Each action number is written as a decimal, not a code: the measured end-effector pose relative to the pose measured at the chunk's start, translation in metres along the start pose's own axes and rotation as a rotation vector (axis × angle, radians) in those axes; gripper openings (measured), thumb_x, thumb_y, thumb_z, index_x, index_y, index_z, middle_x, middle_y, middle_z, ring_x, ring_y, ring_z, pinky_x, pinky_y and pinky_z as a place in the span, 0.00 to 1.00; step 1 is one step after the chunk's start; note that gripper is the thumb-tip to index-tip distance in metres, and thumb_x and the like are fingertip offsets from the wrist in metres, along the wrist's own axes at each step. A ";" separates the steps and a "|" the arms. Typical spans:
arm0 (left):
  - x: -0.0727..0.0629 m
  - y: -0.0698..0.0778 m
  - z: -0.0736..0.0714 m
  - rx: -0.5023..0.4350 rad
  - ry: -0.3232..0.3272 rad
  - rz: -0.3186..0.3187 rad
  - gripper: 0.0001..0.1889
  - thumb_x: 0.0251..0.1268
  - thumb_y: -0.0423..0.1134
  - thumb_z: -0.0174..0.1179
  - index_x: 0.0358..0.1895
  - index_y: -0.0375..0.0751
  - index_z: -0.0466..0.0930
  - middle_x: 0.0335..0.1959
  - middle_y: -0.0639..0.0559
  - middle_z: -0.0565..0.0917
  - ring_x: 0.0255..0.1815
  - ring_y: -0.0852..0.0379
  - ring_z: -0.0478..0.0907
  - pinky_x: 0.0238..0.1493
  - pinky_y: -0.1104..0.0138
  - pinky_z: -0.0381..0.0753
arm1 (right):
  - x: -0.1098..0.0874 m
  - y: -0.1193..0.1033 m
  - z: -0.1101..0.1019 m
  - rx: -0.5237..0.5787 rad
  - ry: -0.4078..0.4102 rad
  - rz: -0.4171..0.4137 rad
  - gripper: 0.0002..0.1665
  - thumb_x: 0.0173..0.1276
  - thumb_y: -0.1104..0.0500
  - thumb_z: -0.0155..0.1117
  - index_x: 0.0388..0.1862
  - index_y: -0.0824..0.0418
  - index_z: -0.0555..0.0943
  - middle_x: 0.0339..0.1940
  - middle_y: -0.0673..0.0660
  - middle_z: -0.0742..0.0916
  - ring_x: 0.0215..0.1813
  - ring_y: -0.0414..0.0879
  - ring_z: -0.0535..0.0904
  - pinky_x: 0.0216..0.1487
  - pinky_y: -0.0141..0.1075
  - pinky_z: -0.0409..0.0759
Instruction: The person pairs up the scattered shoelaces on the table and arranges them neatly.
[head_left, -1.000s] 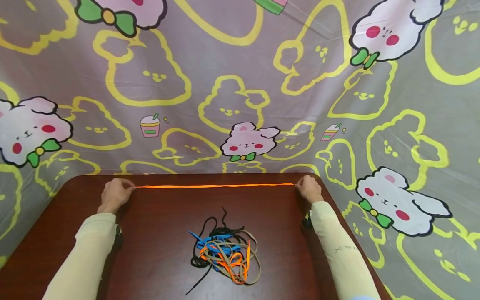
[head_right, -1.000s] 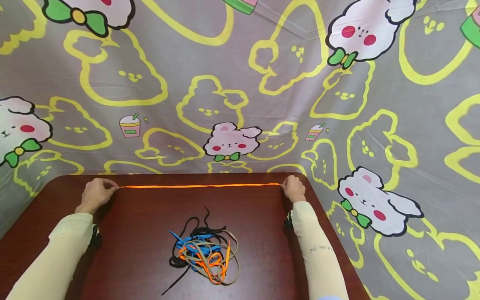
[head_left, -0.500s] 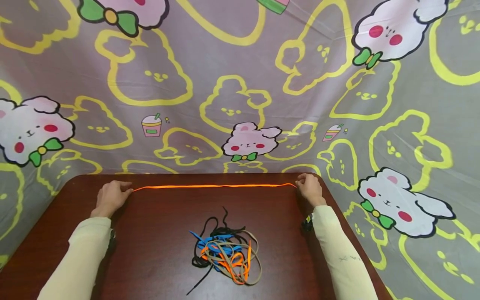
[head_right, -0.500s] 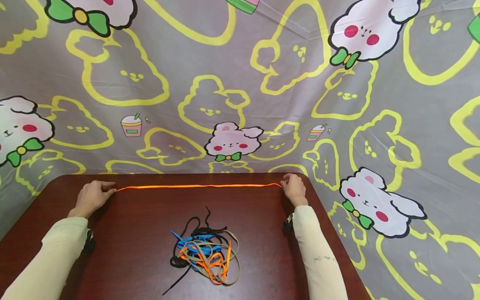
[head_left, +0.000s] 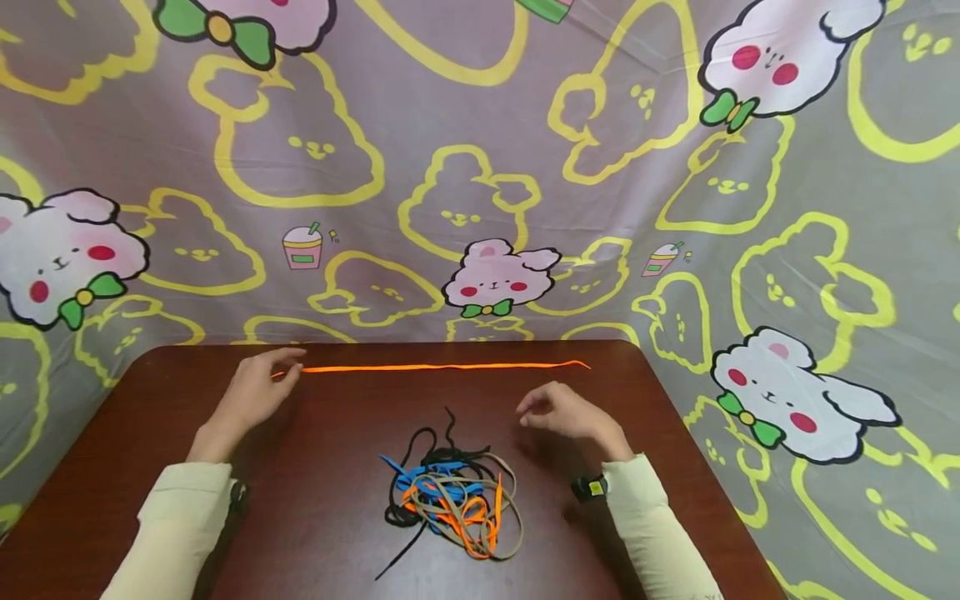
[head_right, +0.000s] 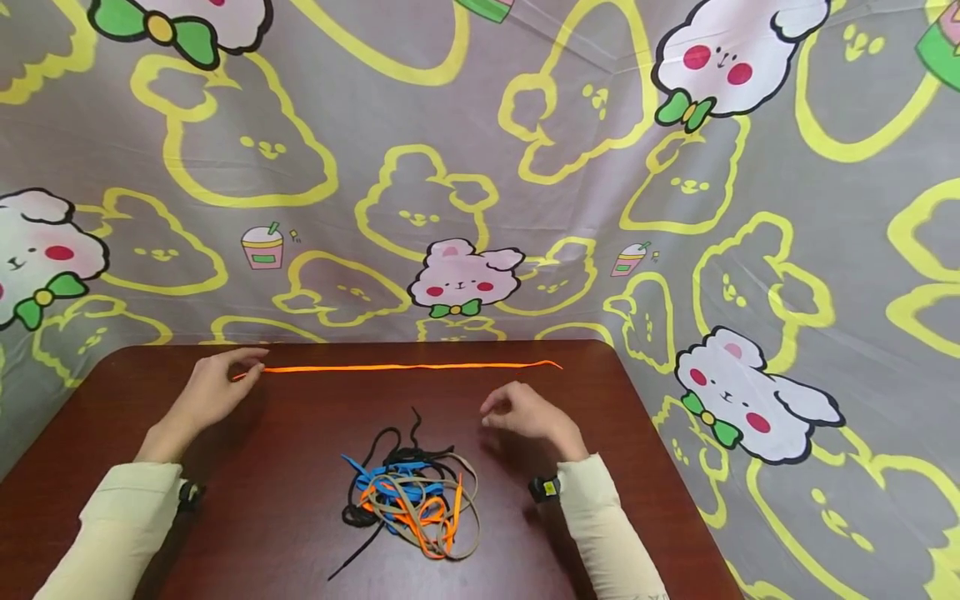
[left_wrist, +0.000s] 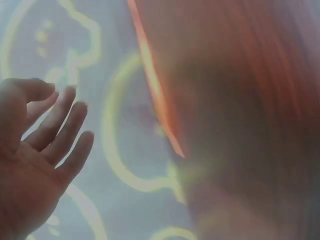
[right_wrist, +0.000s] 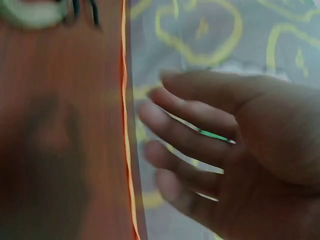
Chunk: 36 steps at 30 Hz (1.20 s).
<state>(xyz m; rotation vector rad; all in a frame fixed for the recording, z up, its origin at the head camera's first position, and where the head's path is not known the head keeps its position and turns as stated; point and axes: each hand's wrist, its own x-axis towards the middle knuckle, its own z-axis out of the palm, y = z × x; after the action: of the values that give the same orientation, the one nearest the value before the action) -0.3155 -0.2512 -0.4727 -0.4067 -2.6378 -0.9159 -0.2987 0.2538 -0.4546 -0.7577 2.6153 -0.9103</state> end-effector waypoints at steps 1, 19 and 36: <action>-0.002 0.009 0.000 -0.018 -0.009 0.011 0.14 0.68 0.28 0.62 0.55 0.28 0.83 0.41 0.35 0.88 0.42 0.38 0.84 0.43 0.46 0.80 | 0.000 -0.006 0.007 0.023 -0.069 -0.017 0.10 0.69 0.61 0.70 0.47 0.63 0.88 0.41 0.50 0.90 0.40 0.41 0.83 0.43 0.34 0.82; -0.032 0.137 0.026 -0.116 -0.264 0.092 0.12 0.72 0.38 0.64 0.55 0.41 0.86 0.51 0.48 0.88 0.50 0.51 0.85 0.51 0.50 0.83 | 0.008 -0.051 0.050 0.054 -0.310 -0.011 0.09 0.57 0.73 0.74 0.27 0.60 0.88 0.23 0.47 0.87 0.24 0.36 0.78 0.27 0.29 0.78; -0.040 0.202 0.016 -0.269 -0.402 0.083 0.14 0.77 0.43 0.58 0.56 0.40 0.85 0.52 0.51 0.87 0.52 0.55 0.84 0.54 0.52 0.83 | -0.016 -0.151 0.018 0.114 -0.008 -0.325 0.03 0.65 0.60 0.75 0.33 0.52 0.88 0.29 0.43 0.89 0.29 0.32 0.81 0.33 0.30 0.81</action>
<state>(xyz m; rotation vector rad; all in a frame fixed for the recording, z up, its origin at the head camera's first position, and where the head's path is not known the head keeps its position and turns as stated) -0.2090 -0.0955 -0.3894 -0.8385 -2.8230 -1.2819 -0.2201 0.1536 -0.3709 -1.1736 2.4486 -1.1272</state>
